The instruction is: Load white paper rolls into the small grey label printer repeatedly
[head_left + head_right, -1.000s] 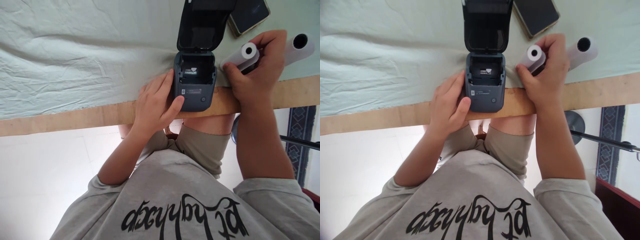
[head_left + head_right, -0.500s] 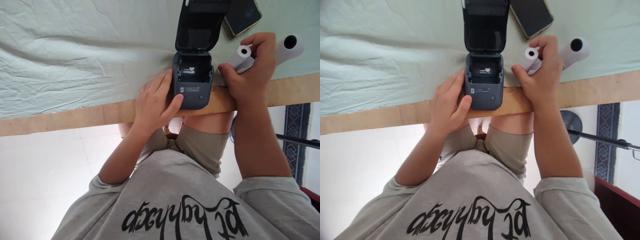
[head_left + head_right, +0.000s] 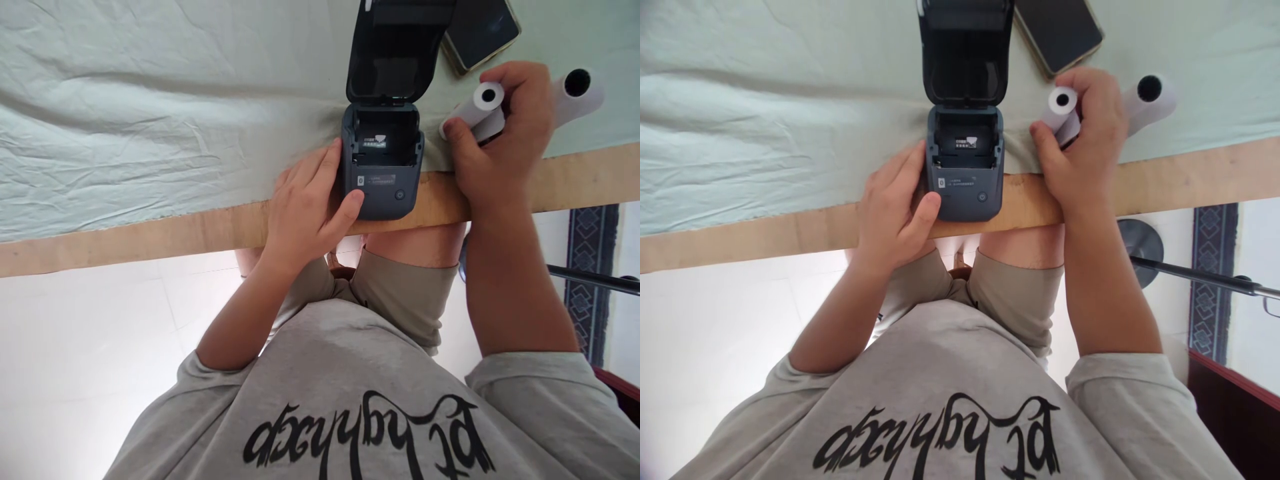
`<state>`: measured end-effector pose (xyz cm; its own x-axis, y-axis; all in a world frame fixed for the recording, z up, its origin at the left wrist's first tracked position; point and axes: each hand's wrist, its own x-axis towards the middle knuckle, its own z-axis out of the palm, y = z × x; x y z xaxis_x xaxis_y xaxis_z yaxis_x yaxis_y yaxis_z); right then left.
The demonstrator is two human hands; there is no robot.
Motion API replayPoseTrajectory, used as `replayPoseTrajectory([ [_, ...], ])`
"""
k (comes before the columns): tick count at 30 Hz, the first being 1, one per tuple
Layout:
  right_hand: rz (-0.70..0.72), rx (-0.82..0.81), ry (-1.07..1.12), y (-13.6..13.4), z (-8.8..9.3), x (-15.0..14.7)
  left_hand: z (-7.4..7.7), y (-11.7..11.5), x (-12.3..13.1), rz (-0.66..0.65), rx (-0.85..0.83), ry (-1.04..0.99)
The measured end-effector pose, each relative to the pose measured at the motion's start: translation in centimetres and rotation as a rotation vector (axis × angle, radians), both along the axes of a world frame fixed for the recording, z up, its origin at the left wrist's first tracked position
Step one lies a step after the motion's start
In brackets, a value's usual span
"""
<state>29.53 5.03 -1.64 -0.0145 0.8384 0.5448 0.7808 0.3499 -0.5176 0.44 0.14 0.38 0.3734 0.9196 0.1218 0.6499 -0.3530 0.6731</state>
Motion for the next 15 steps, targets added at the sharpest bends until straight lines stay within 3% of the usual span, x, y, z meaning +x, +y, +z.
replayPoseTrajectory([
  [4,0.007,0.016,-0.075,-0.1,-0.1,0.4,0.0,-0.1,0.0,0.011,-0.01,-0.008],
  [8,-0.041,0.013,0.006,0.1,-0.4,0.2,0.1,-0.1,0.0,0.014,-0.017,-0.013],
  [15,-0.007,-0.017,0.077,-0.1,0.4,-0.9,0.2,-0.1,0.1,0.012,-0.009,0.01],
])
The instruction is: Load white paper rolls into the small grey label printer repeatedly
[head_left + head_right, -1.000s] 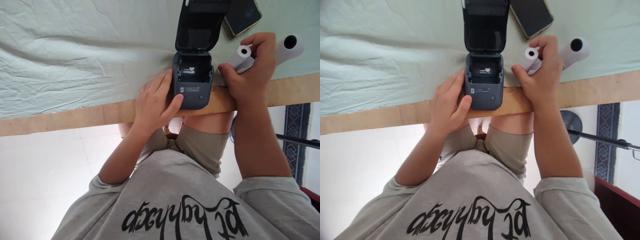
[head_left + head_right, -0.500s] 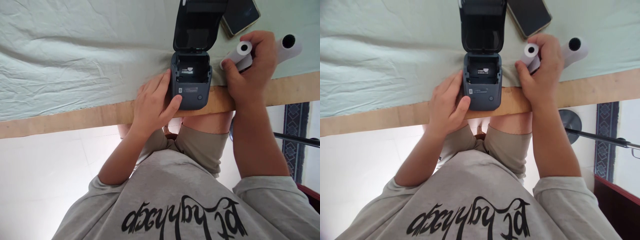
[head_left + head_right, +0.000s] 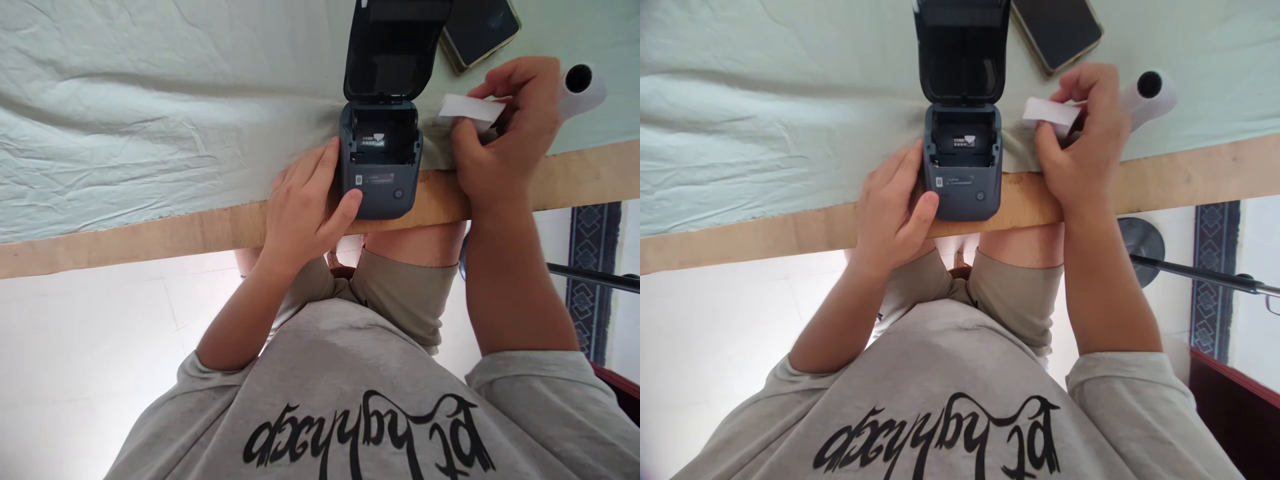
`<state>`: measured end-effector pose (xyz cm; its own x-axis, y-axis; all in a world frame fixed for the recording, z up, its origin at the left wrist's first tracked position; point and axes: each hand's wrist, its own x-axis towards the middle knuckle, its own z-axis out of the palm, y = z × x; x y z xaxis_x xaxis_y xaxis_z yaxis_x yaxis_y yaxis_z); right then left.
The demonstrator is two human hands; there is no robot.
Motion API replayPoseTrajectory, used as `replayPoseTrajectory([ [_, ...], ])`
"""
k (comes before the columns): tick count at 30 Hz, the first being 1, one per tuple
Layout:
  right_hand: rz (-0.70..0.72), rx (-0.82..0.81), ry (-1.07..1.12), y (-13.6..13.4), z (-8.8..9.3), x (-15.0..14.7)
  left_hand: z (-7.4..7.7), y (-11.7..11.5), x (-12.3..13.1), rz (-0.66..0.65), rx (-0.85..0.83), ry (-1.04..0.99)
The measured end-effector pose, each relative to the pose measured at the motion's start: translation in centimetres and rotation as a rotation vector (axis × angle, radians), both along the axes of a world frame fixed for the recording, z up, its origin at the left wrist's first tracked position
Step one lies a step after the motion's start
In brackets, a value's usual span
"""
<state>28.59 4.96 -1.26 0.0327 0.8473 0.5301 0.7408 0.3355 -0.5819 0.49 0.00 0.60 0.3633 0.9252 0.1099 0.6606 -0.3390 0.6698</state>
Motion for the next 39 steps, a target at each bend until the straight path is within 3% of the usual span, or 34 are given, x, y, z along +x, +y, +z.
replayPoseTrajectory([
  [9,-0.158,-0.118,-0.16,0.0,0.5,-0.1,-0.2,0.0,-0.1,-0.002,-0.003,-0.025],
  [15,-0.142,-0.207,-0.236,0.3,0.4,0.0,-0.3,0.1,-0.1,-0.016,0.026,-0.018],
  [19,-0.145,-0.174,-0.189,0.3,0.0,0.1,-0.3,0.1,-0.1,-0.015,0.045,-0.009],
  [23,-0.012,0.03,0.055,-0.1,0.1,-0.1,-0.4,0.1,-0.2,-0.011,0.051,-0.009],
  [27,0.219,0.2,0.223,-1.2,2.1,-1.9,-0.4,0.1,-0.2,-0.017,0.066,0.01],
  [32,0.331,0.15,-0.031,-2.0,5.2,-5.6,-0.4,0.2,-0.3,-0.017,0.053,0.0],
  [39,0.26,0.031,-0.218,-0.5,5.2,-6.7,-0.4,0.2,-0.3,-0.029,0.038,-0.01],
])
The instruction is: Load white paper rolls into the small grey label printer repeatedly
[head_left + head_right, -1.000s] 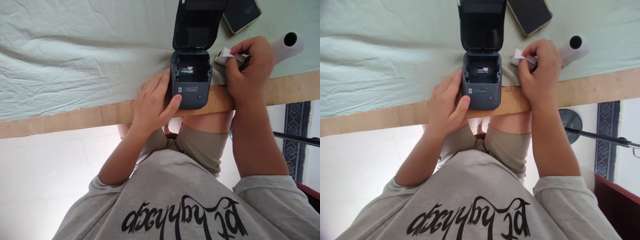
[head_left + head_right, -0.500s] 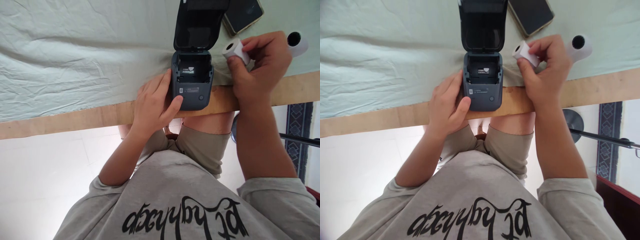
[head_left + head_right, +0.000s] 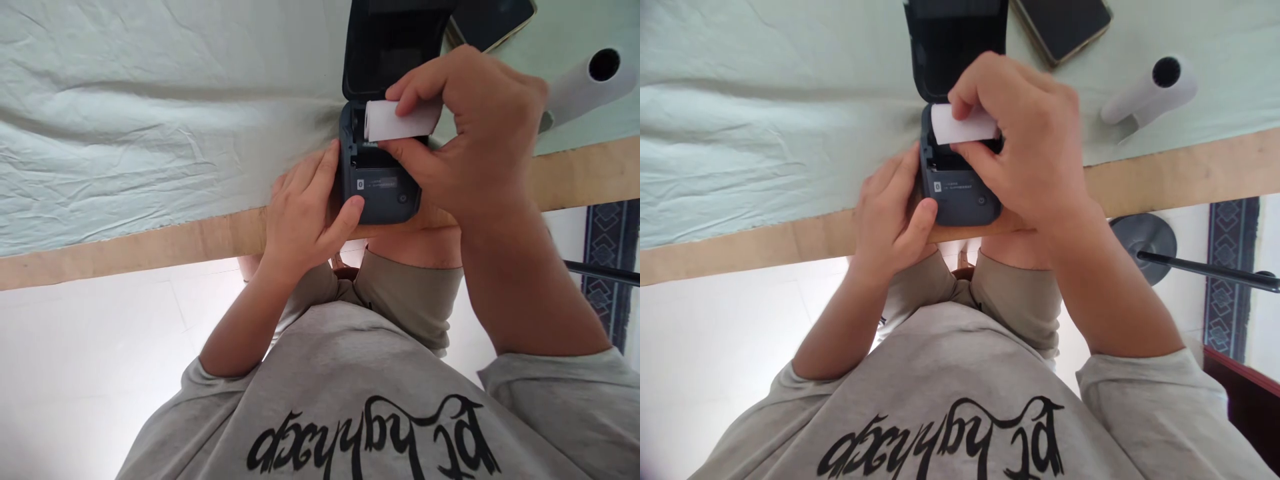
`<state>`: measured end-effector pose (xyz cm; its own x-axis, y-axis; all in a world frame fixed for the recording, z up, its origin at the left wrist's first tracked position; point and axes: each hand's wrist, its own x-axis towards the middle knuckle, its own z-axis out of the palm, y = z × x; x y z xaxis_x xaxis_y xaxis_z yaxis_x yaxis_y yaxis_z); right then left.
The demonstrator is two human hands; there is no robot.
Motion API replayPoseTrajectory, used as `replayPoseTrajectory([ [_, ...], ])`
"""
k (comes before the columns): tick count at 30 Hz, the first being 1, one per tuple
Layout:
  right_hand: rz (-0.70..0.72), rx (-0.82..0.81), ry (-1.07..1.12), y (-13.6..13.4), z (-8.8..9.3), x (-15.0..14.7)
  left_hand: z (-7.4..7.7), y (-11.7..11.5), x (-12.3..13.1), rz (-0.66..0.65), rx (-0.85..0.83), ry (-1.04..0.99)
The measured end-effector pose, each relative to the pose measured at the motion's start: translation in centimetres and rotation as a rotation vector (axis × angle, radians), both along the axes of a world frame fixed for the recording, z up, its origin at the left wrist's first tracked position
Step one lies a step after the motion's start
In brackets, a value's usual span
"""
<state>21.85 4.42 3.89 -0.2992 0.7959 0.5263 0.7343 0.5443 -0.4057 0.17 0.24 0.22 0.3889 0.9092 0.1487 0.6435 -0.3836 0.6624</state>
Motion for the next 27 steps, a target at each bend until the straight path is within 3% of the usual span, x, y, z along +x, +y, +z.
replayPoseTrajectory([
  [14,0.02,-0.064,0.075,0.3,-0.5,-0.3,0.1,0.1,-0.1,-0.005,-0.034,-0.022],
  [20,-0.01,0.047,0.097,-2.5,-0.8,-0.4,0.2,0.0,-0.1,-0.005,-0.029,0.009],
  [24,-0.018,0.03,0.089,-4.4,-2.2,-0.3,0.2,-0.1,0.0,0.003,-0.029,0.017],
  [27,-0.023,0.127,0.071,-5.5,-3.3,-0.1,0.1,-0.1,0.1,0.017,-0.022,0.012],
])
